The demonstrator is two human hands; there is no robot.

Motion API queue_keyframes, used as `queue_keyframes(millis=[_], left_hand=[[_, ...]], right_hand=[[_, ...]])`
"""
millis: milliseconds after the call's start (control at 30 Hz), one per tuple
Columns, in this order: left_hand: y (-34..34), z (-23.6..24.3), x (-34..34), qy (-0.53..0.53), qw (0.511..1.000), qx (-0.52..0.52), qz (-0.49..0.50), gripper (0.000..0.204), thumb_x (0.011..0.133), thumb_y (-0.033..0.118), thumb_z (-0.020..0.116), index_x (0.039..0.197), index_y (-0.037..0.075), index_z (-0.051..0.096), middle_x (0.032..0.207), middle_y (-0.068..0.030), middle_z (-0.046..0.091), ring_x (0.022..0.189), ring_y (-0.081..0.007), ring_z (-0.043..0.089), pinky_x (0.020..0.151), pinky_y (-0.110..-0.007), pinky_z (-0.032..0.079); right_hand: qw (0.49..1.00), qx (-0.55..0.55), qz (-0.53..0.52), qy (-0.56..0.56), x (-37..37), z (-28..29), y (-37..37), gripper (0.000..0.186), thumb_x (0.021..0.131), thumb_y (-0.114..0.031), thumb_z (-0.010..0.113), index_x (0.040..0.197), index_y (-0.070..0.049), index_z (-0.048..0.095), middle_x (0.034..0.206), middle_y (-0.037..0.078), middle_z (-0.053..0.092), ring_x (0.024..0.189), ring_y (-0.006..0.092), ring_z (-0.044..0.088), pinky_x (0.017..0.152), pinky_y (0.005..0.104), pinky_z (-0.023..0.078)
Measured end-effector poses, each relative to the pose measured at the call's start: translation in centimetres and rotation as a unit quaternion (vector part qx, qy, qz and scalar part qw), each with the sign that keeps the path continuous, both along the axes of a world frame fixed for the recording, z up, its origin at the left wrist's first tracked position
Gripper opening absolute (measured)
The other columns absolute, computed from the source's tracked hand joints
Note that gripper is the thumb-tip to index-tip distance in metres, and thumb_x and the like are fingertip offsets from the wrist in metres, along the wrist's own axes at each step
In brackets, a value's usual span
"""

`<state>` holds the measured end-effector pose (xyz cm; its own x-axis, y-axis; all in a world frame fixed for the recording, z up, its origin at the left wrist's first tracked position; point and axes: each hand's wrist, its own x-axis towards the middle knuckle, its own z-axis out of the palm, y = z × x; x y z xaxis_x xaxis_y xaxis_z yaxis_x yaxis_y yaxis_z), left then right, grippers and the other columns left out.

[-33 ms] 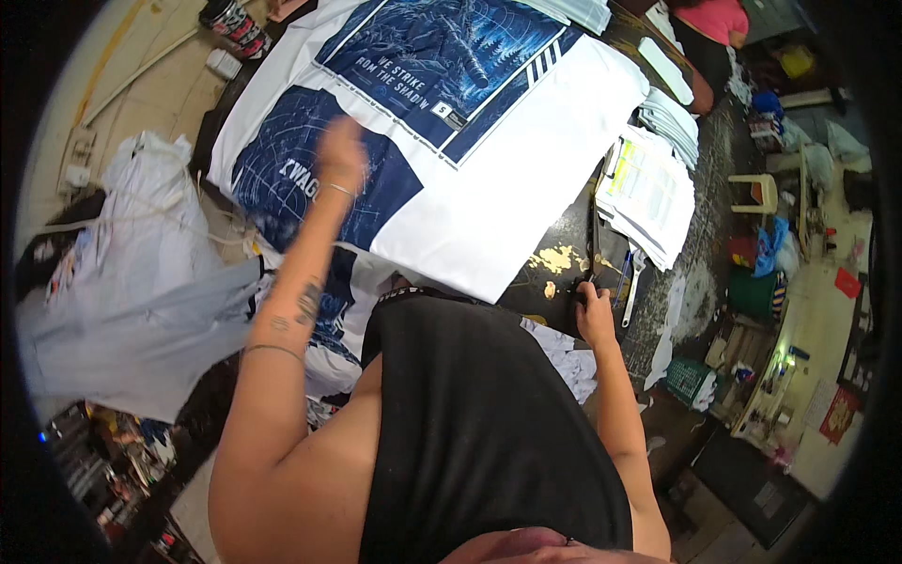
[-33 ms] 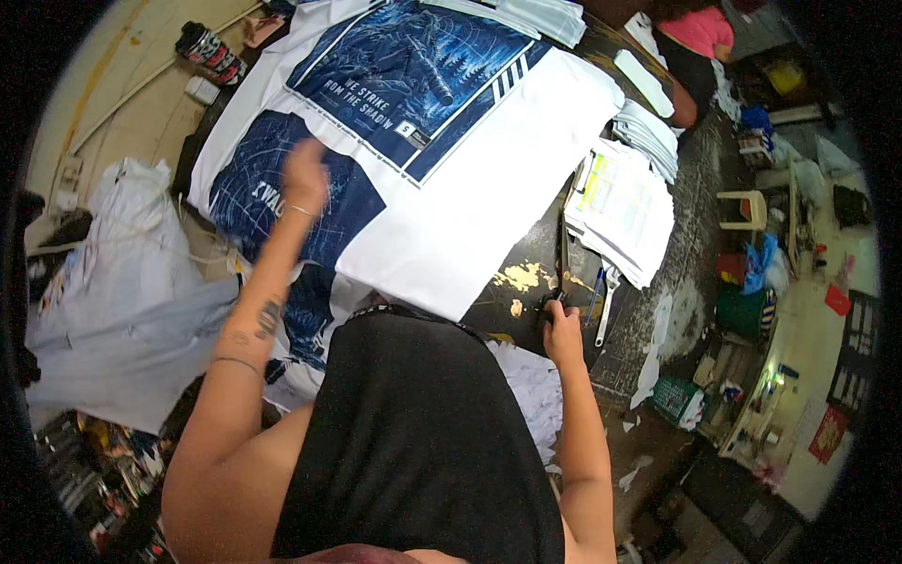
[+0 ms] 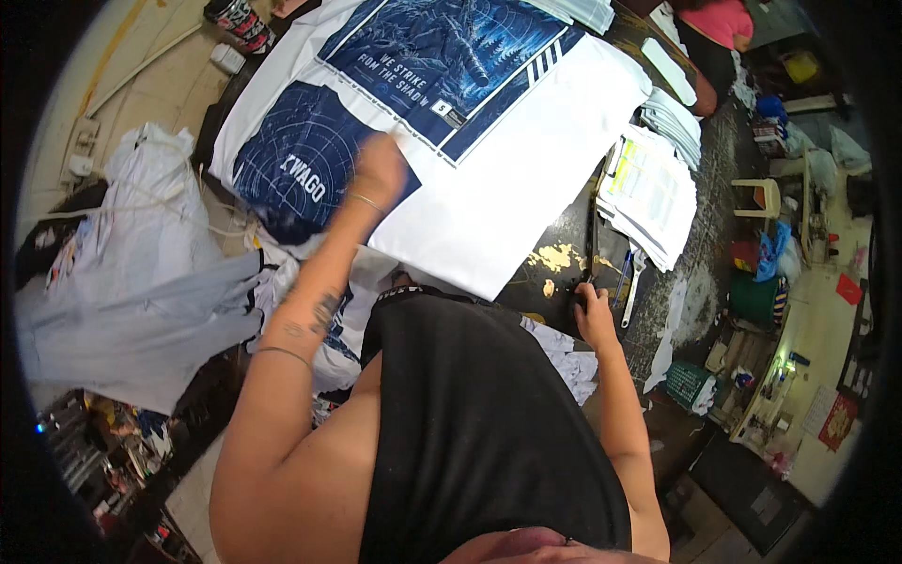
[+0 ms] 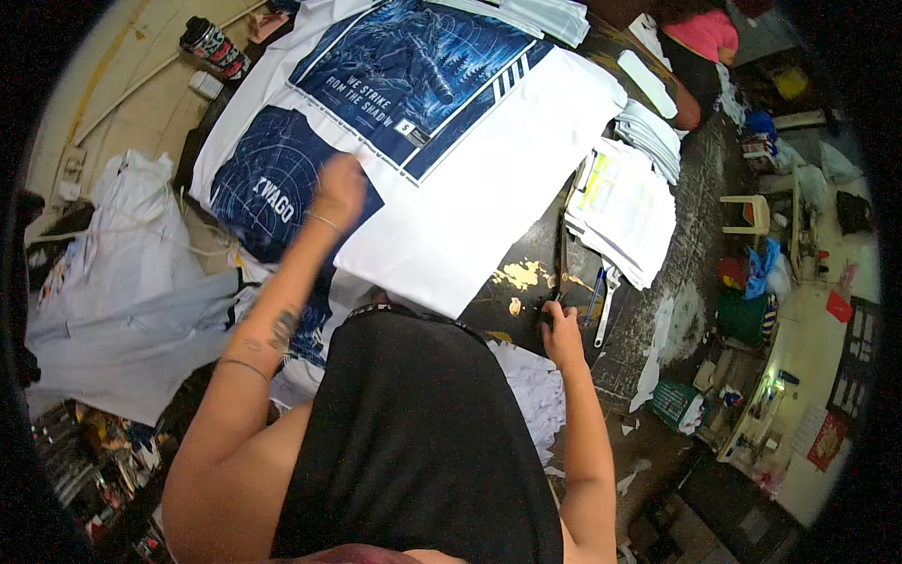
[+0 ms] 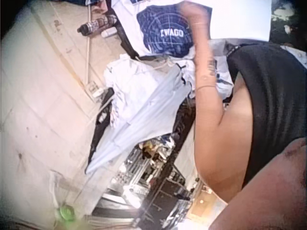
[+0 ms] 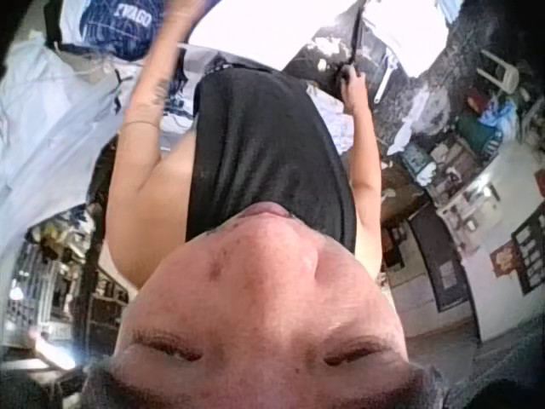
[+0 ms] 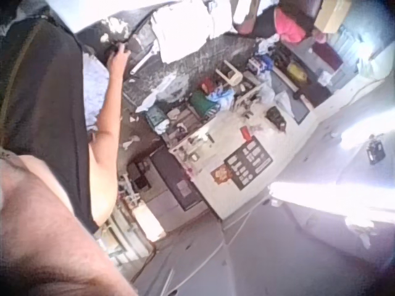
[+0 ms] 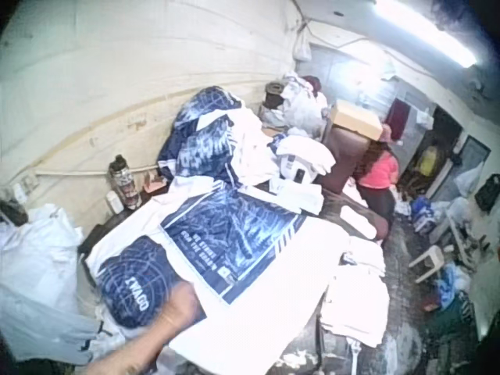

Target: The person repeatedly cuts the side seams of printed t-shirts using shears, then writes on a clipboard. The person handles multiple t-shirts one at a time, cutting along the side seams and stacking the cut pieces.

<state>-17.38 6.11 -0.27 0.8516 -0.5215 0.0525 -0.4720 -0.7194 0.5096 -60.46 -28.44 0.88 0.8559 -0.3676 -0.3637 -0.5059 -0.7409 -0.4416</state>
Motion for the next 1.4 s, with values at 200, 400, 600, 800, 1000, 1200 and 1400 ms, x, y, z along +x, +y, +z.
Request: queue_keyframes(millis=[200,400,600,800,1000,1200,1400], left_hand=[[-7.1,-5.9,-20.3,-0.043,0.980,-0.054,-0.185,0.060,0.081,0.051,0.082,0.124,0.011,0.069,0.151,-0.0191,0.046,0.140,-0.0382,0.044,0.120,-0.060,0.024],[-6.6,-5.0,-23.9,-0.118,0.977,-0.113,-0.139,0.030,0.084,0.007,0.076,0.112,0.015,0.079,0.105,0.0006,0.067,0.101,-0.0214,0.061,0.100,-0.044,0.040],[-6.9,-4.7,-26.4,-0.116,0.977,-0.133,-0.115,0.035,0.080,0.004,0.077,0.114,0.014,0.081,0.095,0.0025,0.067,0.093,-0.0203,0.061,0.095,-0.042,0.043],[-6.3,-4.5,-26.9,-0.123,0.975,-0.127,-0.132,0.032,0.078,0.007,0.074,0.109,0.012,0.083,0.106,-0.0004,0.071,0.101,-0.0233,0.059,0.095,-0.041,0.043],[-5.5,-3.7,-26.5,-0.028,0.976,-0.140,-0.167,0.028,0.078,0.010,0.073,0.104,0.013,0.083,0.142,-0.0021,0.070,0.113,-0.0226,0.064,0.101,-0.041,0.042],[-4.4,-5.3,-25.5,0.020,0.964,-0.162,-0.211,0.022,0.076,0.009,0.073,0.097,0.013,0.080,0.137,-0.0007,0.073,0.118,-0.0212,0.065,0.102,-0.042,0.042],[-3.5,-6.4,-24.5,0.069,0.945,-0.200,-0.249,0.024,0.076,0.010,0.074,0.099,0.013,0.079,0.131,0.0015,0.075,0.120,-0.0210,0.064,0.104,-0.045,0.042]], right_hand=[[0.790,0.576,-0.193,0.083,-3.9,5.1,-5.3,0.056,0.091,-0.034,0.084,0.134,-0.007,0.060,0.081,0.005,0.065,0.071,0.0190,0.067,0.067,0.0332,0.054],[0.861,0.478,0.037,0.168,2.7,3.7,-5.9,0.088,0.080,-0.059,0.089,0.141,-0.002,0.059,0.098,0.004,0.068,0.080,0.0085,0.061,0.065,0.0259,0.048],[0.912,0.340,0.035,0.229,5.5,1.4,-4.3,0.075,0.082,-0.044,0.091,0.135,0.000,0.064,0.097,0.007,0.072,0.083,0.0138,0.064,0.071,0.0315,0.050],[0.918,0.339,0.095,0.182,7.9,2.6,-2.4,0.087,0.077,-0.059,0.089,0.132,0.003,0.064,0.094,0.010,0.072,0.085,0.0218,0.067,0.081,0.0371,0.054],[0.899,0.358,-0.002,0.251,11.0,2.2,0.3,0.073,0.076,-0.055,0.091,0.118,0.002,0.072,0.081,0.006,0.070,0.073,0.0136,0.063,0.066,0.0319,0.050],[0.923,0.313,0.058,0.214,14.9,2.0,1.9,0.081,0.073,-0.060,0.091,0.121,0.002,0.072,0.086,0.010,0.071,0.080,0.0188,0.066,0.072,0.0327,0.052],[0.929,0.321,0.036,0.180,18.2,1.7,4.6,0.073,0.074,-0.056,0.092,0.113,0.002,0.074,0.079,0.006,0.070,0.071,0.0146,0.064,0.067,0.0304,0.051]])
